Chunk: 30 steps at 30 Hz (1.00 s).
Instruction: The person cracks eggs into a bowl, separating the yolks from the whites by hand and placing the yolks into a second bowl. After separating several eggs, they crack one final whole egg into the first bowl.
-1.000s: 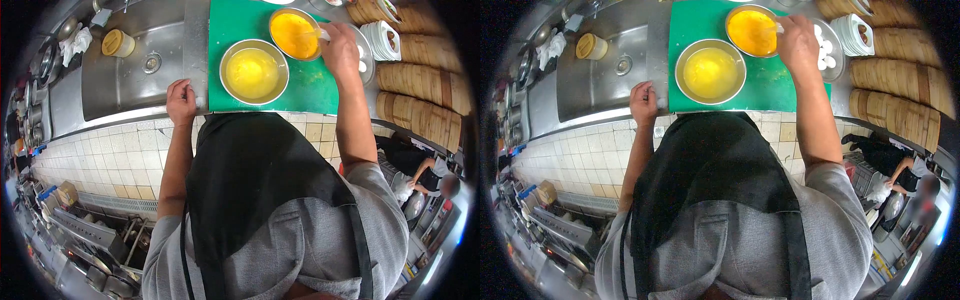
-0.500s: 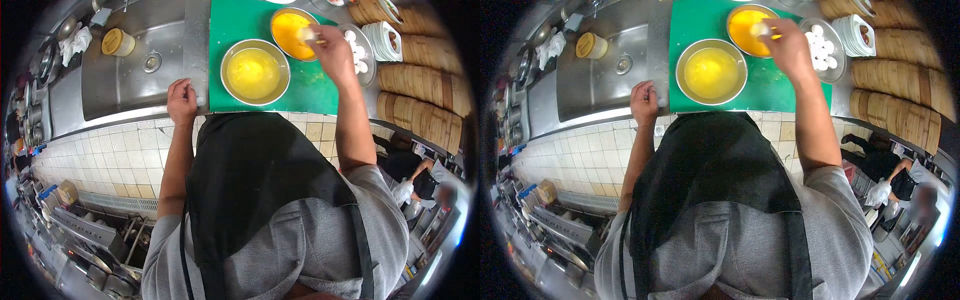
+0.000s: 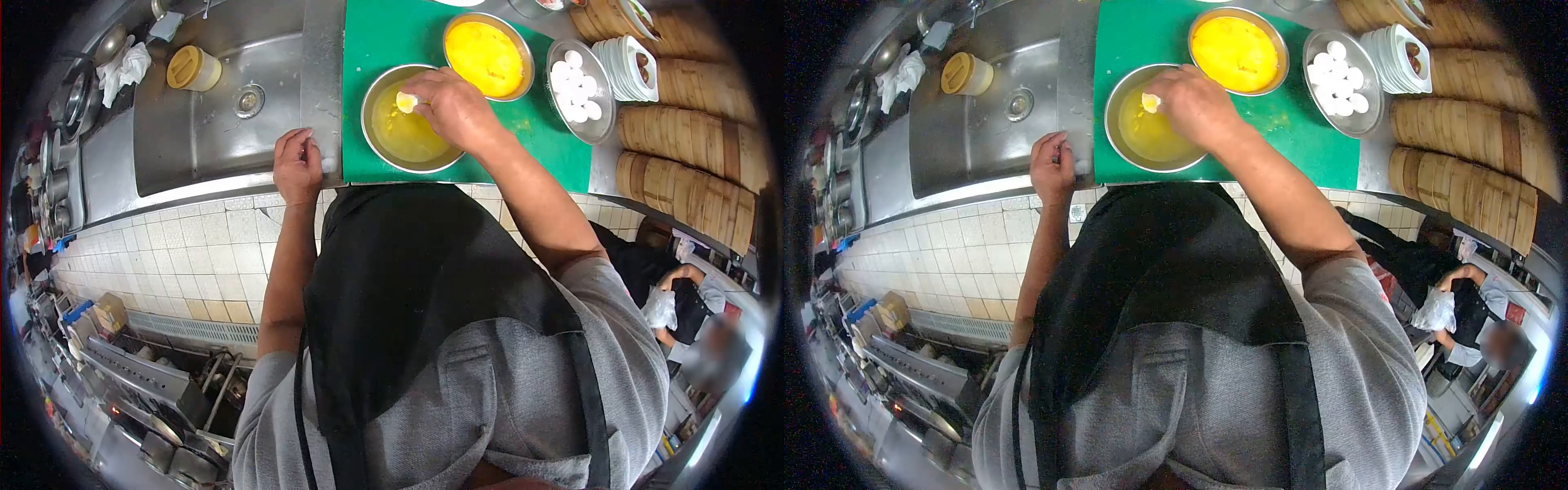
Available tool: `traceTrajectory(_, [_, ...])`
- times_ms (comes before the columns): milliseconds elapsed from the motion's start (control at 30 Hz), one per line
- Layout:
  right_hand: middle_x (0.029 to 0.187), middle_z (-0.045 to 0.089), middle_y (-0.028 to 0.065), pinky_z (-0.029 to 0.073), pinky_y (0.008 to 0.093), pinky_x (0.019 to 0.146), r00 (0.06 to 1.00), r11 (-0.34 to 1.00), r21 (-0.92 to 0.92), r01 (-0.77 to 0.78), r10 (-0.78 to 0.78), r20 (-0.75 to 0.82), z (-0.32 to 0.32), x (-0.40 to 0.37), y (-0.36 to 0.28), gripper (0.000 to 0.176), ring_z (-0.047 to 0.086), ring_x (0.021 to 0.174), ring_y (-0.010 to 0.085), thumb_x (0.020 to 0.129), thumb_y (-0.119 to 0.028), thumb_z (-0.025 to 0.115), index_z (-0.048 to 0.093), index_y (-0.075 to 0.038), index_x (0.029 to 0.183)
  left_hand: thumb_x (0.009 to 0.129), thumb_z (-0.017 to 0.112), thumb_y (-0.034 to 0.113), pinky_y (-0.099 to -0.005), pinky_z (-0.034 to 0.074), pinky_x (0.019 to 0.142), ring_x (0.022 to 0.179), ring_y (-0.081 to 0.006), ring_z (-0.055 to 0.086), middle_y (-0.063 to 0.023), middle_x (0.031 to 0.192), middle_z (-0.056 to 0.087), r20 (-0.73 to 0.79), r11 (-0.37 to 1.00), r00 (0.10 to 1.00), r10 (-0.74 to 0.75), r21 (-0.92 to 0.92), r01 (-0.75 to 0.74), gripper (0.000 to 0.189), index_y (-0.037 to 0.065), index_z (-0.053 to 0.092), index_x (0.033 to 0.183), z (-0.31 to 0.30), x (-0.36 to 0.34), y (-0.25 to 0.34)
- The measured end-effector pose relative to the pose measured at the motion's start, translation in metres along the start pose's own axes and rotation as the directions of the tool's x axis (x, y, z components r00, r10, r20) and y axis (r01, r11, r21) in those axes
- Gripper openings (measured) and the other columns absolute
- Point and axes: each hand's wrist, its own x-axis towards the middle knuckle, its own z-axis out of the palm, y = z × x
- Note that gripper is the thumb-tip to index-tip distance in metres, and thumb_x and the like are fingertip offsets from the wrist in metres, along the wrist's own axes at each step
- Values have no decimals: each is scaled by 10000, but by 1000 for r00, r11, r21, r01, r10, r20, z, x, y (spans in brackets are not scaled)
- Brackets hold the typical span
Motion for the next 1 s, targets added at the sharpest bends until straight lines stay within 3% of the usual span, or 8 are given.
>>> traceTrajectory(567, [1176,705,82,496,408,1033,996,997,5,83,-83,22,16,-8,0,344,634,1147,298,802,-68,696,729,-133,1138,887,671,78,-309,571,678,815,-215,687,-91,1109,685,16,999,999,-34,6,34,185,84,735,1060,-1,0,0])
traceTrajectory(667, [1175,704,89,486,408,1046,998,998,49,44,-46,42,17,-10,-2,339,635,1145,302,808,-90,715,723,-128,1145,898,668,102,-309,551,767,832,-198,658,-108,1123,686,27,997,997,-71,-32,72,205,74,746,1085,-1,0,1])
traceTrajectory(733, [1192,701,88,509,423,1007,998,996,75,51,-55,44,16,-11,-4,312,633,1124,325,833,-74,736,724,-93,1144,888,668,74,-312,571,675,813,-217,682,-98,1106,684,-6,1000,1000,28,-2,-28,190,79,732,1067,0,0,0])
traceTrajectory(867, [1174,703,105,528,398,981,999,994,107,31,-32,12,14,-10,-8,307,664,1055,314,840,-77,751,726,-90,1146,890,667,74,-311,570,675,807,-213,681,-101,1105,684,6,1000,1000,10,-17,-10,188,75,731,1067,0,0,-1])
traceTrajectory(933, [1161,708,100,545,333,931,983,916,358,-182,165,77,11,-10,-7,318,689,995,228,856,-80,770,720,-88,1170,891,667,75,-308,569,677,799,-211,679,-98,1108,684,17,999,999,-35,-11,35,185,71,731,1065,0,-1,0])
traceTrajectory(967, [1161,708,100,545,333,931,983,916,357,-182,166,75,7,-10,-6,318,689,995,228,856,-80,770,720,-88,1170,891,667,75,-308,569,677,799,-211,679,-98,1108,684,17,999,999,-33,-13,33,185,71,731,1065,0,-1,-1])
traceTrajectory(1000, [1102,720,75,540,321,909,958,821,493,-287,255,133,1,-10,-5,333,683,979,199,849,-110,787,726,-92,1175,892,667,75,-307,567,678,795,-209,678,-97,1109,684,13,1000,1000,-15,-8,15,184,71,733,1064,0,0,-2])
